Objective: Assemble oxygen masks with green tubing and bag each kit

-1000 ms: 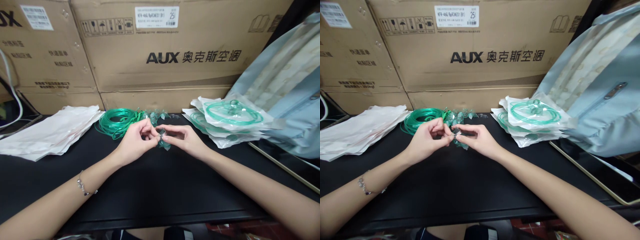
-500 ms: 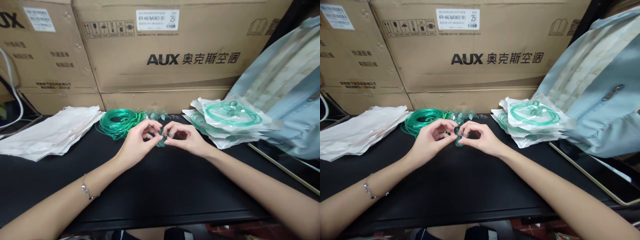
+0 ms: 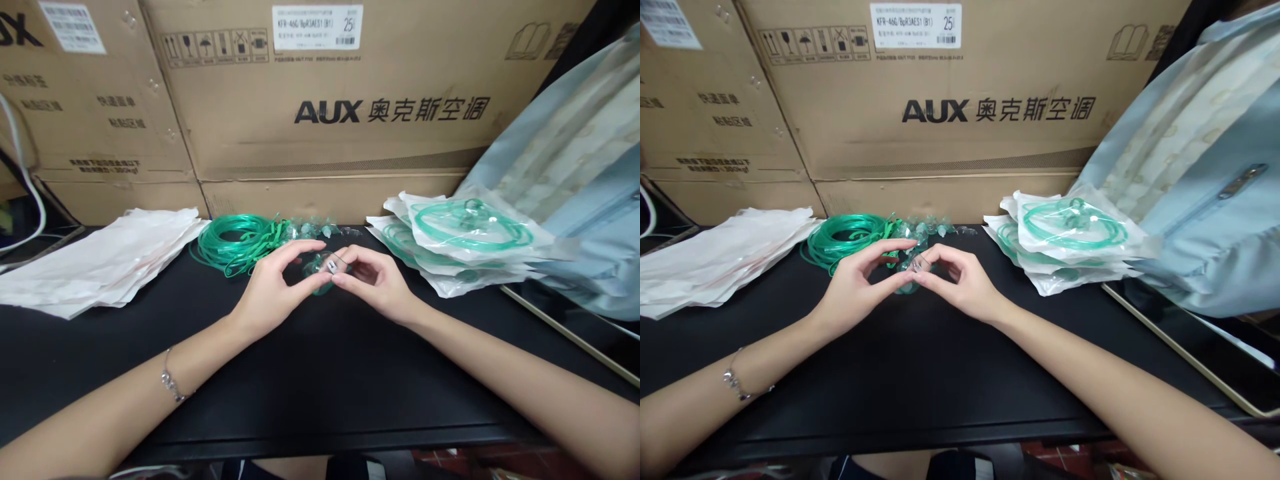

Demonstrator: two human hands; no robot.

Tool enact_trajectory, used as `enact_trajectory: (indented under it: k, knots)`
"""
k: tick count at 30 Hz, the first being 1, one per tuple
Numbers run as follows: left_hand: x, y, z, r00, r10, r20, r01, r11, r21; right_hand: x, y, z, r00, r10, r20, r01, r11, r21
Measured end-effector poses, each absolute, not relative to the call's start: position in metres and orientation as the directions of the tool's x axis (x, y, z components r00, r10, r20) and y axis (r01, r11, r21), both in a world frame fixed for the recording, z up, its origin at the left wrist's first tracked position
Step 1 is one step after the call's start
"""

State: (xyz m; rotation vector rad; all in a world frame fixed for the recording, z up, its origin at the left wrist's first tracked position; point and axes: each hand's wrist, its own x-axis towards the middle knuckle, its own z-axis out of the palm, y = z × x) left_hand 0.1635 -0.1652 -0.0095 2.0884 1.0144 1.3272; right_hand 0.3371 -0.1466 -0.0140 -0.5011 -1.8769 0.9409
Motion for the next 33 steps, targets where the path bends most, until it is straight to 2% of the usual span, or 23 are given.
enact_trajectory:
  k: [5,10,13,18,33]
  knots:
    - [0.16,-0.159,-0.006,0.355,0.853,0.383,0.054,-0.427,0.902,0.339,-0.145,-0.013,-0.495,0.667,0.557,-0.129,0.578,-0.806]
    - [0.154,-0.16,0.003,0.424,0.868,0.258,-0.128,-0.224,0.966,0.34,-0.144,-0.011,-0.535,0.653,0.536,-0.185,0.529,-0.828]
    - [0.153,-0.163,0.009,0.447,0.869,0.215,-0.126,-0.176,0.976,0.341,-0.144,-0.009,-0.535,0.659,0.528,-0.183,0.52,-0.834]
    - [0.153,-0.167,0.013,0.411,0.888,0.207,-0.019,-0.219,0.976,0.342,-0.144,-0.008,-0.522,0.685,0.509,-0.135,0.523,-0.842]
    - [0.155,-0.17,0.01,0.383,0.881,0.28,0.045,-0.32,0.946,0.337,-0.147,-0.009,-0.495,0.676,0.546,-0.09,0.586,-0.806]
